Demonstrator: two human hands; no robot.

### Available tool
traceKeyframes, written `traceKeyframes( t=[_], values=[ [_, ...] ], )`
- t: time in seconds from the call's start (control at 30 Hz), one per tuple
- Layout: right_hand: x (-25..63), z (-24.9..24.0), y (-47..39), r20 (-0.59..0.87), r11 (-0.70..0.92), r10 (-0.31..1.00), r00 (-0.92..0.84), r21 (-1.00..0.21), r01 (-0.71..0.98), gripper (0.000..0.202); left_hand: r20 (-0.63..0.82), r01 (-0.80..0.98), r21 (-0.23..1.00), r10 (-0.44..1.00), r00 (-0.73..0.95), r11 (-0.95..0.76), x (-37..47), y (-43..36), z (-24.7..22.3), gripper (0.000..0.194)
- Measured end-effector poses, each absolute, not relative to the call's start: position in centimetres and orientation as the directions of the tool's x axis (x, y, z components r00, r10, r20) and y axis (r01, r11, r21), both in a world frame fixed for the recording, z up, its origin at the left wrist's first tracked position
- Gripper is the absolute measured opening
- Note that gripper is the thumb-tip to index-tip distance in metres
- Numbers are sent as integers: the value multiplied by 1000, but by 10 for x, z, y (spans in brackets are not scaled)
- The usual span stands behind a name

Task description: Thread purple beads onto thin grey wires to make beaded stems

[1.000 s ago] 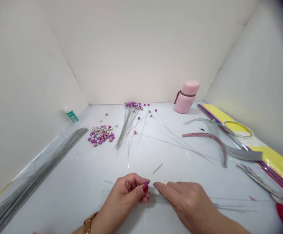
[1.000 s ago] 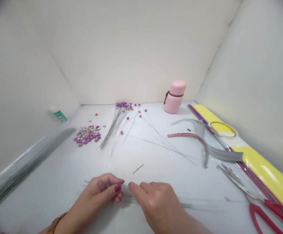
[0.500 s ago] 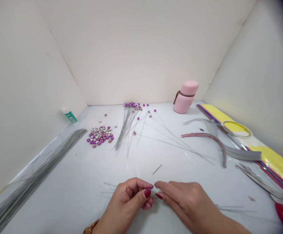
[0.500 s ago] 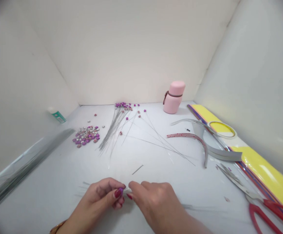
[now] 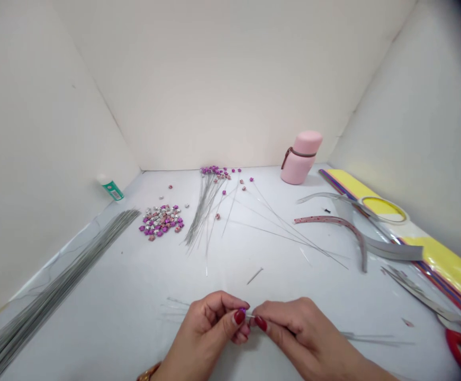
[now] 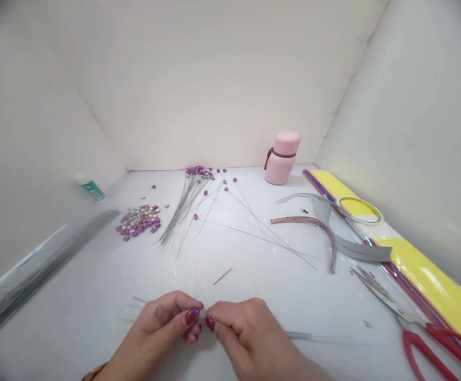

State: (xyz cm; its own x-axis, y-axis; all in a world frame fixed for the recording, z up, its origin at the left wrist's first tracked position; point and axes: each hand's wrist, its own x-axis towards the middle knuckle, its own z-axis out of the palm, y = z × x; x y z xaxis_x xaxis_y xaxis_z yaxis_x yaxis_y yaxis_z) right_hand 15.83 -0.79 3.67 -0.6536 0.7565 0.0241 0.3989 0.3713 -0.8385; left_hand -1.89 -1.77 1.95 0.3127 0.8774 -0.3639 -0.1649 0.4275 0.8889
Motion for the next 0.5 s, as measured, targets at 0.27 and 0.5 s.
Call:
traceKeyframes(
  t=[0.27,0.5],
  values=[
    [154,27,-14,97,595,749,-656,-535,600,29,-352,-189,886,879,322,424,-18,-17,14,21],
    [153,22,-16,98,606,740,-665,-524,598,27,-348,-174,889,872,345,424,-17,-19,14,23]
  ],
)
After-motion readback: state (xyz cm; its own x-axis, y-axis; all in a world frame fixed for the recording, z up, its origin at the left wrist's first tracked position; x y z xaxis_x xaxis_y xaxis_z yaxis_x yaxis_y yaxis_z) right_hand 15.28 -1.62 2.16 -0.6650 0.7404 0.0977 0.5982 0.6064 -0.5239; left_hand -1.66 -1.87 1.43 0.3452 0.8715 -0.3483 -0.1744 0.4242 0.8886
